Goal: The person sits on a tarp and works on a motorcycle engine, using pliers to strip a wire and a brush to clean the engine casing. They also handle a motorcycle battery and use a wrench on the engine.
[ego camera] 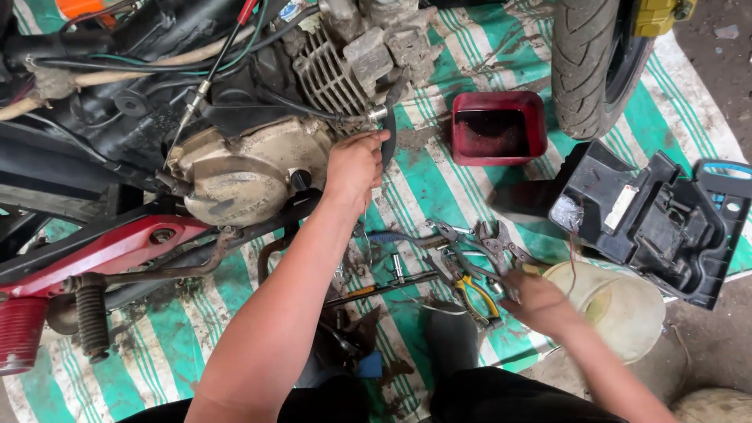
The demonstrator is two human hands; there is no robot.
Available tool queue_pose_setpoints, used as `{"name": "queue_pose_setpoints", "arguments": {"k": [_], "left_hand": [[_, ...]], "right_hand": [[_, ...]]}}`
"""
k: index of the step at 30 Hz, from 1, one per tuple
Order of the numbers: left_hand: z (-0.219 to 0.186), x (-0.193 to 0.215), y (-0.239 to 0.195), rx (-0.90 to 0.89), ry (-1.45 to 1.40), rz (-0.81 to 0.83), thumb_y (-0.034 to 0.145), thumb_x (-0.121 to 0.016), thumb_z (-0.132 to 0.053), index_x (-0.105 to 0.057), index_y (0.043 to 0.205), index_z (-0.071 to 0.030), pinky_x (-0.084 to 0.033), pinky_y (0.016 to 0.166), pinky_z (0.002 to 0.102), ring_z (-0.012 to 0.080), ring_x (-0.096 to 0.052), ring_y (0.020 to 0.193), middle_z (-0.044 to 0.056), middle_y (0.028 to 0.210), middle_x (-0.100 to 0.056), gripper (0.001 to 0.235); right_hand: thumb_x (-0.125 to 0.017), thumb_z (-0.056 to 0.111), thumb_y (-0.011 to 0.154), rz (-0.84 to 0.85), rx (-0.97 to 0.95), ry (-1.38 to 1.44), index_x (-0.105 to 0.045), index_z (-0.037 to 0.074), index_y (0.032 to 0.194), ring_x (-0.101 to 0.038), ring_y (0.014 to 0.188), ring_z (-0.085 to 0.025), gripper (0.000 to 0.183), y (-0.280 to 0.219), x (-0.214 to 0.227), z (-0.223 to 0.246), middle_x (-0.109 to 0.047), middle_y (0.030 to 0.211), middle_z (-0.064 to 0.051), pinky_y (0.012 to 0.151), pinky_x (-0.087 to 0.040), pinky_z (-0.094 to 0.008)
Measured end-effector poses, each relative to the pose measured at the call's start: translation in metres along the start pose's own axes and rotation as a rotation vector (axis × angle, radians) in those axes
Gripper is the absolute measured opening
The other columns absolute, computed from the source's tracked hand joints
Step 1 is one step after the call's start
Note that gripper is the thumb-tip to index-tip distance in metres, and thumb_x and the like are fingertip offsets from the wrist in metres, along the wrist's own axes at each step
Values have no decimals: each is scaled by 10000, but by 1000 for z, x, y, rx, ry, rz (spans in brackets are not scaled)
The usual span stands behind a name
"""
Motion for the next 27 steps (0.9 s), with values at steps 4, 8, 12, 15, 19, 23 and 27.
{"name": "queue_pose_setpoints", "arguments": {"k": [4,8,12,15,19,23,27], "left_hand": [[12,6,17,-42,6,137,1051,-614,-149,-762,1292,-4,-231,350,257,56,-246,387,-70,575,-309,318],[29,12,36,-23,-115,244,1064,-619,-170,-729,1328,26,-210,368,239,34,-243,423,-80,610,-292,347],[37,15,55,58,-177,352,1068,-611,-197,-712,1334,13,-191,364,244,45,-208,419,-67,617,-238,354],[33,14,48,94,-93,330,1088,-572,-185,-698,1402,7,-218,360,256,62,-226,407,-60,608,-271,389],[24,10,35,33,-48,228,1076,-550,-144,-690,1415,33,-241,349,261,65,-218,396,-57,600,-284,407],[19,11,30,13,-32,170,1080,-572,-162,-718,1383,18,-241,334,255,59,-232,391,-52,600,-300,381],[36,26,54,51,-44,263,1094,-536,-180,-662,1491,0,-233,329,277,78,-217,387,-49,600,-302,454]], "right_hand": [[-870,581,827,-514,81,-353,-624,125,1437,-659,1317,-433,800,118,-61,28,-692,1373,-186,1092,-557,-573],[-795,696,874,-462,-14,-508,-414,117,1672,-543,1399,-390,1057,162,-82,30,-580,1427,-137,1110,-517,-553],[-805,554,893,-540,26,-451,-458,75,1615,-609,1299,-415,933,185,-94,15,-613,1307,-157,1036,-580,-553],[-807,467,841,-541,-6,-365,-493,54,1483,-635,1250,-436,826,200,-99,3,-601,1261,-158,973,-635,-541],[-820,474,821,-479,11,-147,-581,36,1343,-716,1187,-497,722,197,-94,0,-676,1230,-197,983,-641,-580],[-882,497,803,-540,-34,-167,-708,10,1194,-702,1193,-505,648,203,-99,-4,-642,1240,-200,978,-650,-571],[-777,624,866,-490,-128,48,-830,131,1245,-599,1384,-473,624,183,-59,1,-614,1367,-135,1104,-606,-575]]}}
Point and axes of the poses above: each hand's wrist, its own y-axis towards the middle knuckle, its own x-axis out of the back of the hand, z = x × y, the point moved 6 cm from there along y, towards the middle knuckle
